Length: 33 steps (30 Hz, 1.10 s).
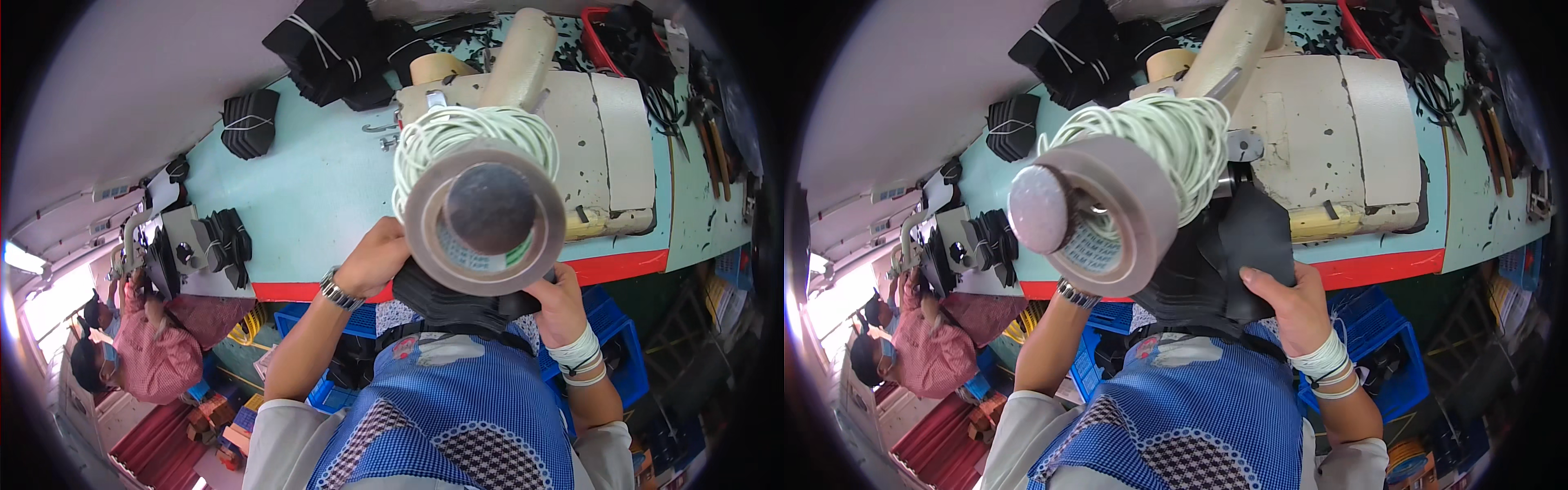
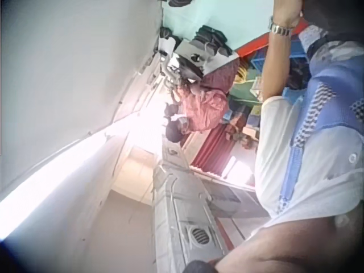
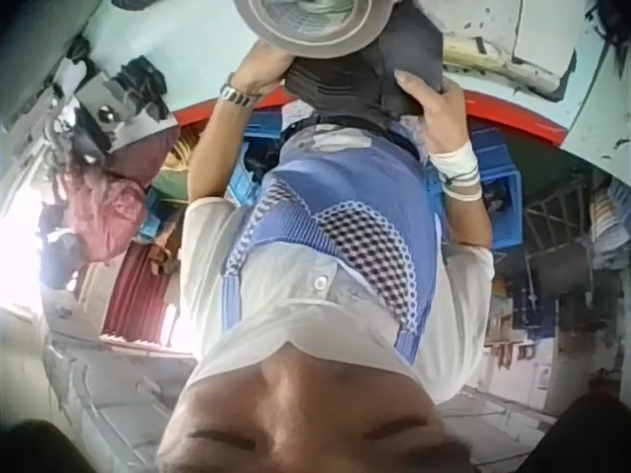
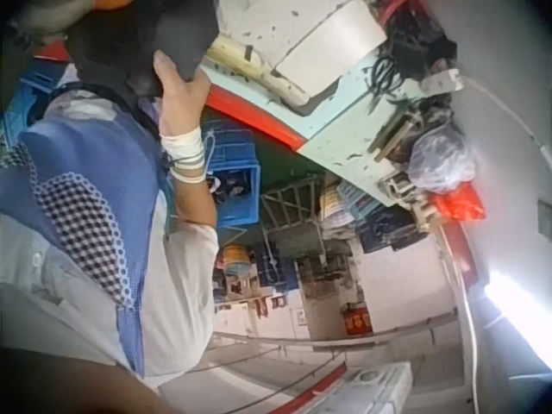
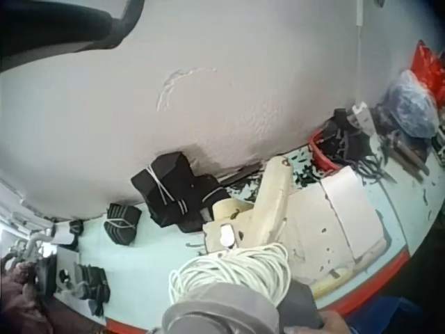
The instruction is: The person feeds leather pieces through an edge skiving machine by hand, bundles a stack of the pieces using an elastic band, and feeds additional leather pieces into the machine.
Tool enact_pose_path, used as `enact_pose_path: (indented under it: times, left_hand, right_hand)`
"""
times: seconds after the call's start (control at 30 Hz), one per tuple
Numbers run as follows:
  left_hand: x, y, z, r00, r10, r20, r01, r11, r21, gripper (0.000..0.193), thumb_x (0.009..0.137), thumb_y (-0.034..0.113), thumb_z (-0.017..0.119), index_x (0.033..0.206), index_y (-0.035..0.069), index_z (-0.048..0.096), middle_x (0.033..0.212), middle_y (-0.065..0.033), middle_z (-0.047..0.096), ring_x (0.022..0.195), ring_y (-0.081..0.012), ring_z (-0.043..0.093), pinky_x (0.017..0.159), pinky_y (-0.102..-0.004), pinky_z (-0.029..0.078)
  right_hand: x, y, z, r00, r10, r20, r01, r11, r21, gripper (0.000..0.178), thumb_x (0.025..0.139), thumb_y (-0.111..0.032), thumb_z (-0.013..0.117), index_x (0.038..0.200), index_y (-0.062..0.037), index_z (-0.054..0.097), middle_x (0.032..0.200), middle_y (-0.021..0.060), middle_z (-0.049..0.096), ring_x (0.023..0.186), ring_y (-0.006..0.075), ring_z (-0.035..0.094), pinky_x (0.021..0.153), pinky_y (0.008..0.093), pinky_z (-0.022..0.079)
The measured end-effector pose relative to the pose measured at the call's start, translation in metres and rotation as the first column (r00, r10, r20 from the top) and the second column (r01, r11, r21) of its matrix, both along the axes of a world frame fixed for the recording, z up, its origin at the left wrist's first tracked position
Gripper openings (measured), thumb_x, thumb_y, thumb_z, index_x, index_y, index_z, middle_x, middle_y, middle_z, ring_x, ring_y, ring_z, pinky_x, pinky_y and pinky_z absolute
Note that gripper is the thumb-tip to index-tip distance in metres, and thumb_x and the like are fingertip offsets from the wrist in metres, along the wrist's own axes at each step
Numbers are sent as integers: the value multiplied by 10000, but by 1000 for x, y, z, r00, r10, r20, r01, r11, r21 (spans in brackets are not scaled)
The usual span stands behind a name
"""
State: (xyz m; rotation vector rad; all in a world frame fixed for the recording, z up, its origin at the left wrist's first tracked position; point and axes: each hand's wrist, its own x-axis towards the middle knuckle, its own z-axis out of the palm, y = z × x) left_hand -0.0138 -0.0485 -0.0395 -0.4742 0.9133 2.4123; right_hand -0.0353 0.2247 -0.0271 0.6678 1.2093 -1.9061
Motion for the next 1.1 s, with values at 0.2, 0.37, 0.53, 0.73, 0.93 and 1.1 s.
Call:
enact_pose_path:
  times: [0.2, 0.37, 0.53, 0.73, 0.93, 1.1]
  left_hand:
    - [-1, 9, -13, 990, -140, -18, 112, 856, -505, 463, 897, 164, 643, 1284, -62, 525, 1198, -159, 627, 1061, -168, 603, 897, -283, 486]
    - [-2, -5, -12, 964, -130, 231, 196, 937, -289, 570, 903, 181, 641, 1377, -48, 421, 1304, -174, 560, 1101, -184, 591, 924, -311, 499]
    - [5, -8, -20, 967, -209, 147, 250, 888, -385, 616, 895, 157, 662, 1410, -32, 382, 1330, -161, 535, 1141, -175, 553, 961, -320, 476]
    - [7, -5, -19, 975, -165, 146, 200, 942, -271, 655, 866, 134, 705, 1418, -10, 385, 1384, -160, 495, 1254, -216, 496, 1050, -366, 422]
    - [3, 1, -15, 981, -117, 155, 181, 837, -517, 668, 871, 143, 700, 1427, -16, 365, 1372, -160, 504, 1226, -202, 516, 1028, -342, 440]
    - [-5, 6, -5, 973, -226, 56, 228, 877, -424, 591, 884, 138, 673, 1388, -37, 418, 1315, -152, 555, 1156, -174, 556, 991, -331, 463]
  right_hand:
    - [-1, -1, 4, 997, 64, -32, -63, 998, 32, 284, 855, -87, 672, 1078, 85, 636, 1025, 105, 681, 891, 152, 650, 810, 280, 518]
    - [3, -5, 5, 999, -32, -6, 32, 999, 21, 258, 859, -83, 667, 1056, 81, 646, 985, 95, 683, 843, 133, 634, 773, 268, 511]
    - [7, -6, 5, 996, -85, -12, 85, 996, 16, 249, 872, -83, 647, 1056, 84, 642, 986, 95, 684, 872, 137, 639, 802, 275, 508]
    - [5, -4, 6, 998, -60, -35, 62, 996, 62, 270, 864, -83, 646, 1076, 84, 633, 1016, 106, 678, 888, 146, 644, 816, 279, 510]
    - [9, -5, 4, 997, -80, -1, 80, 997, -2, 260, 848, -85, 664, 1051, 73, 631, 986, 81, 671, 871, 125, 621, 804, 272, 498]
    - [9, -8, 4, 992, -107, -62, 110, 992, 58, 255, 836, -60, 657, 1050, 73, 620, 989, 84, 669, 873, 139, 635, 813, 283, 502]
